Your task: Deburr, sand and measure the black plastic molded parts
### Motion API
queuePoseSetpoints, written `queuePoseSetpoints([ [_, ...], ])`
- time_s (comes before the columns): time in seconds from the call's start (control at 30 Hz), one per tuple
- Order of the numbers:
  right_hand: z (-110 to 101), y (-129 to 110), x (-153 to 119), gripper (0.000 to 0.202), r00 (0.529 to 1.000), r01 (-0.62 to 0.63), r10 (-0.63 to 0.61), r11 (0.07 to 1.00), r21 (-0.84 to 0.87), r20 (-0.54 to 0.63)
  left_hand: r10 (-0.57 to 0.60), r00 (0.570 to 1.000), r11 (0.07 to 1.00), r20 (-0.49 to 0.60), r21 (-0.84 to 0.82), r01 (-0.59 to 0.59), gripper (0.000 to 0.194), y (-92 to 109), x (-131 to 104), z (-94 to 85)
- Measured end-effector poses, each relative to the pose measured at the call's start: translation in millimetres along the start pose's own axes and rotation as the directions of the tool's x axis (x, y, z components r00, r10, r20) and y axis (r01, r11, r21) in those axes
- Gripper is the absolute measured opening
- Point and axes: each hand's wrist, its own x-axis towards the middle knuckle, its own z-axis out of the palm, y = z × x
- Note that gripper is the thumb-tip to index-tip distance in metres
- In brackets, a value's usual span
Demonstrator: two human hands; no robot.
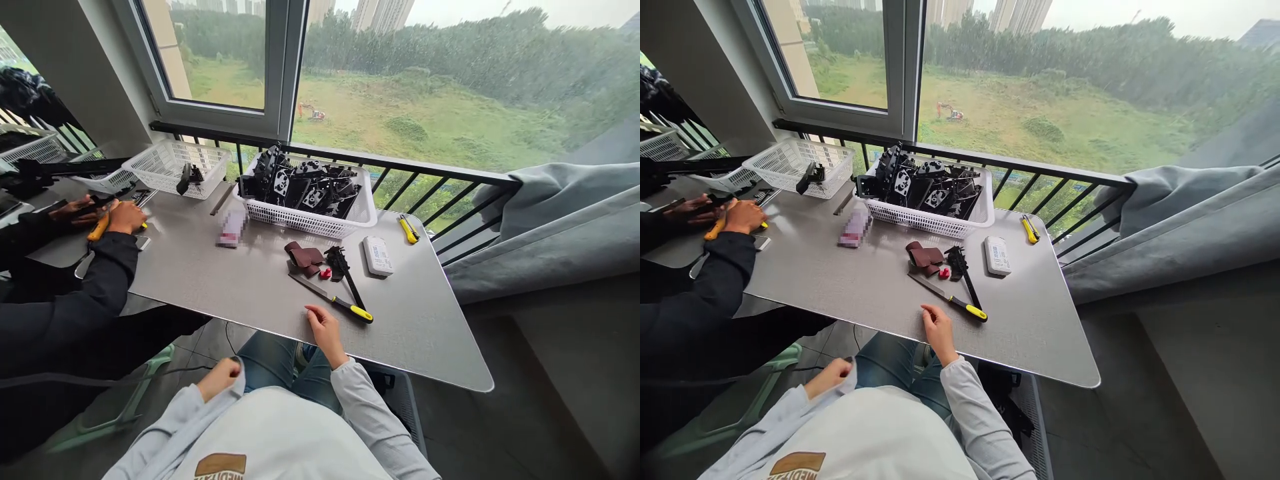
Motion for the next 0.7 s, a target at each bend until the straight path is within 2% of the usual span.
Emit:
queuePoseSetpoints([
  [0.03, 1, -1, 2, 0.035, 1.0, -0.012, 0.012, 1.0, 0.017, 0.014, 0.021, 0.998, 0.999, 0.06, 0.027, -0.022, 0.018, 10, 5, 1.9],
  [0.1, 3, -5, 6, 0.037, 0.999, -0.033, 0.031, 0.998, 0.045, 0.042, 0.12, 0.985, 0.989, 0.125, 0.069, -0.129, 0.026, 39, 19, 4.2],
  [0.17, 5, -12, 12, 0.037, 0.997, -0.046, 0.041, 0.996, 0.073, 0.071, 0.292, 0.951, 0.951, 0.097, 0.073, -0.3, 0.028, 76, 40, 6.7],
  [0.23, 4, -24, 23, 0.035, 0.996, -0.034, 0.026, 0.994, 0.1, 0.086, 0.381, 0.922, 0.924, -0.062, 0.012, -0.381, 0.02, 113, 68, 11.5],
  [0.33, -1, -48, 50, 0.03, 0.995, 0.095, -0.097, 0.992, 0.08, 0.029, 0.382, 0.848, 0.897, -0.368, -0.072, -0.436, 0.017, 158, 117, 21.8],
  [0.4, -6, -66, 77, 0.026, 0.971, 0.235, -0.235, 0.972, 0.004, -0.04, 0.395, 0.794, 0.873, -0.463, -0.078, -0.481, 0.018, 180, 151, 28.0],
  [0.47, -11, -83, 112, 0.024, 0.937, 0.332, -0.34, 0.938, -0.103, -0.079, 0.444, 0.758, 0.852, -0.477, -0.036, -0.522, 0.022, 201, 184, 32.1],
  [0.53, -15, -97, 151, 0.024, 0.91, 0.374, -0.401, 0.903, -0.21, -0.107, 0.482, 0.745, 0.85, -0.461, 0.041, -0.524, 0.026, 222, 212, 34.0],
  [0.6, -17, -107, 189, 0.025, 0.902, 0.363, -0.413, 0.882, -0.3, -0.124, 0.505, 0.741, 0.856, -0.443, 0.146, -0.495, 0.03, 244, 235, 34.4],
  [0.63, -18, -110, 207, 0.028, 0.911, 0.339, -0.396, 0.878, -0.339, -0.114, 0.502, 0.753, 0.864, -0.426, 0.204, -0.461, 0.031, 254, 245, 34.2],
  [0.7, -17, -114, 238, 0.034, 0.951, 0.257, -0.306, 0.864, -0.434, -0.046, 0.454, 0.807, 0.883, -0.378, 0.312, -0.351, 0.034, 270, 261, 32.9],
])
